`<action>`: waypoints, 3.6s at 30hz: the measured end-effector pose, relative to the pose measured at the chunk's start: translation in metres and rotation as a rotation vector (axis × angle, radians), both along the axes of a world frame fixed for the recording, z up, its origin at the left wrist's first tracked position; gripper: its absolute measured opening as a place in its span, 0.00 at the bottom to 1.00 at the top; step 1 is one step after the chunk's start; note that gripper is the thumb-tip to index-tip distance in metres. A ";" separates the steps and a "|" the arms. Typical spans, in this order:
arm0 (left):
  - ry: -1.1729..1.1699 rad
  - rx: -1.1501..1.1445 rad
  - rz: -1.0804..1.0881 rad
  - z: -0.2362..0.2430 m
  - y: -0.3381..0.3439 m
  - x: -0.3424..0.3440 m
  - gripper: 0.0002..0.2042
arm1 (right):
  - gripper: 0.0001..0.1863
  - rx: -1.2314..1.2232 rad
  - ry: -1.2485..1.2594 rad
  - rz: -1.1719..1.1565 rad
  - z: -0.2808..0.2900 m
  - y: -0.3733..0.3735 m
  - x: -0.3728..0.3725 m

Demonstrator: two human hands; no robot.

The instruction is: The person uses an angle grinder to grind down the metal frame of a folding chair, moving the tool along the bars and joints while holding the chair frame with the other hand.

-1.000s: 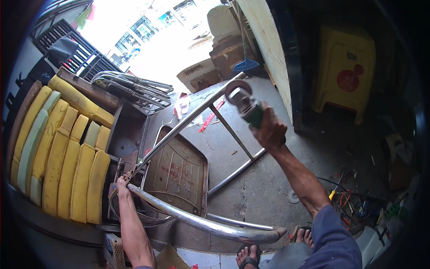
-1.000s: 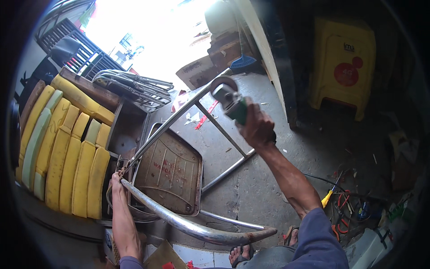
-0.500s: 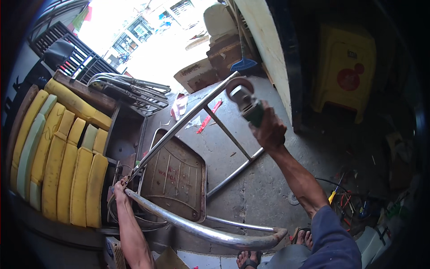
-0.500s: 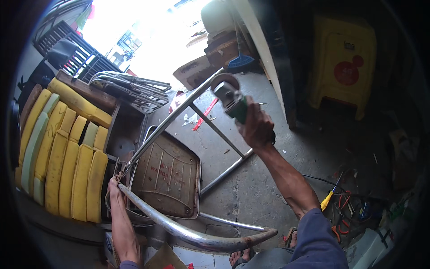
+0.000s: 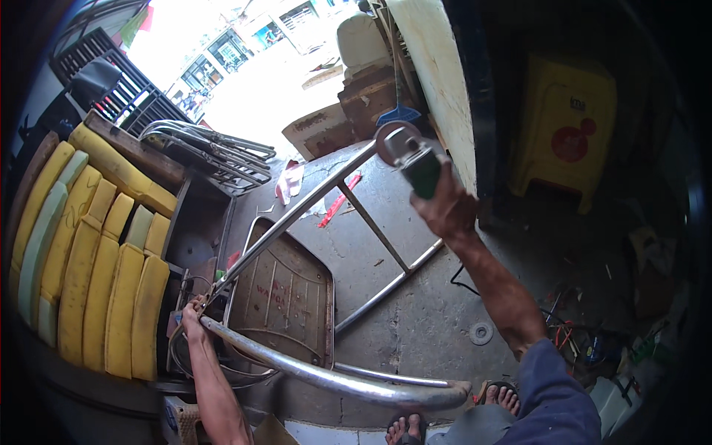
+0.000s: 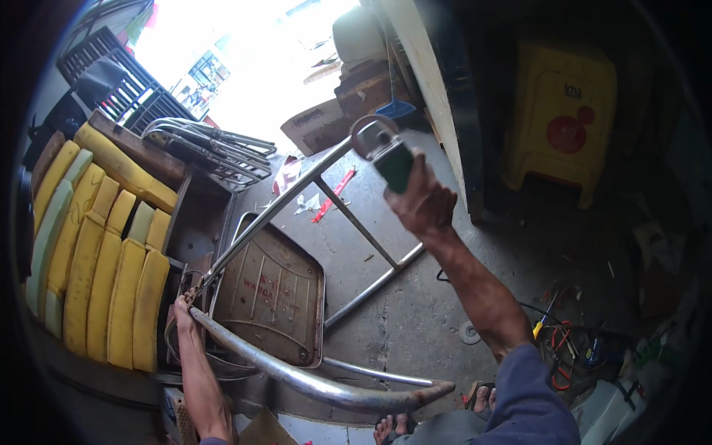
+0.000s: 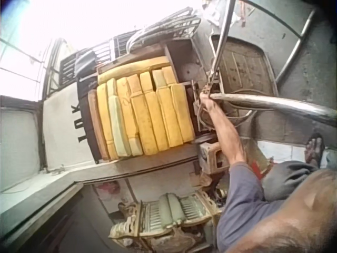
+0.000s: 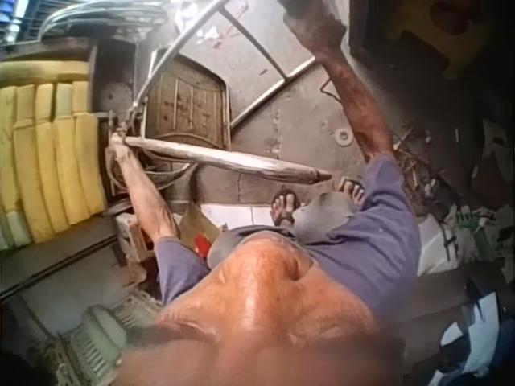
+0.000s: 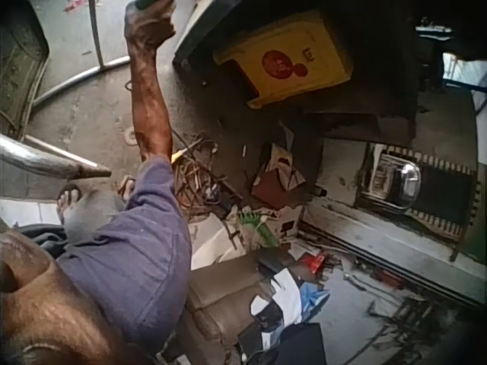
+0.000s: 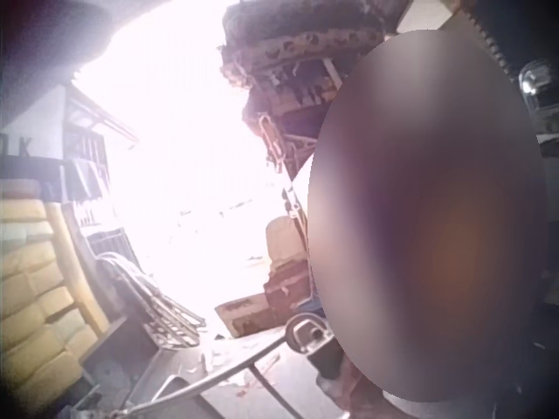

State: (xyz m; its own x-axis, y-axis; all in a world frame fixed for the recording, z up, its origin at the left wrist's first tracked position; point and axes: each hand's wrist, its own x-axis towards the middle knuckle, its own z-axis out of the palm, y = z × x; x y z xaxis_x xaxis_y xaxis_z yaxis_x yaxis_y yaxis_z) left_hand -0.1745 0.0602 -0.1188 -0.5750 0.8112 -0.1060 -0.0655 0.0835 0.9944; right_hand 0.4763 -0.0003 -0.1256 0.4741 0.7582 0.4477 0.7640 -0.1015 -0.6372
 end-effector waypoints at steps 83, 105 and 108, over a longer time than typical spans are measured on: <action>-0.217 0.284 0.175 0.008 -0.114 0.072 0.11 | 0.53 -0.660 0.121 0.102 0.164 -0.099 0.026; -0.212 0.291 0.162 0.013 -0.118 0.063 0.10 | 0.40 -0.414 -0.063 0.367 0.101 -0.137 -0.062; -0.226 0.330 0.174 0.000 -0.108 0.052 0.09 | 0.36 -0.177 -0.067 0.322 0.047 -0.145 -0.050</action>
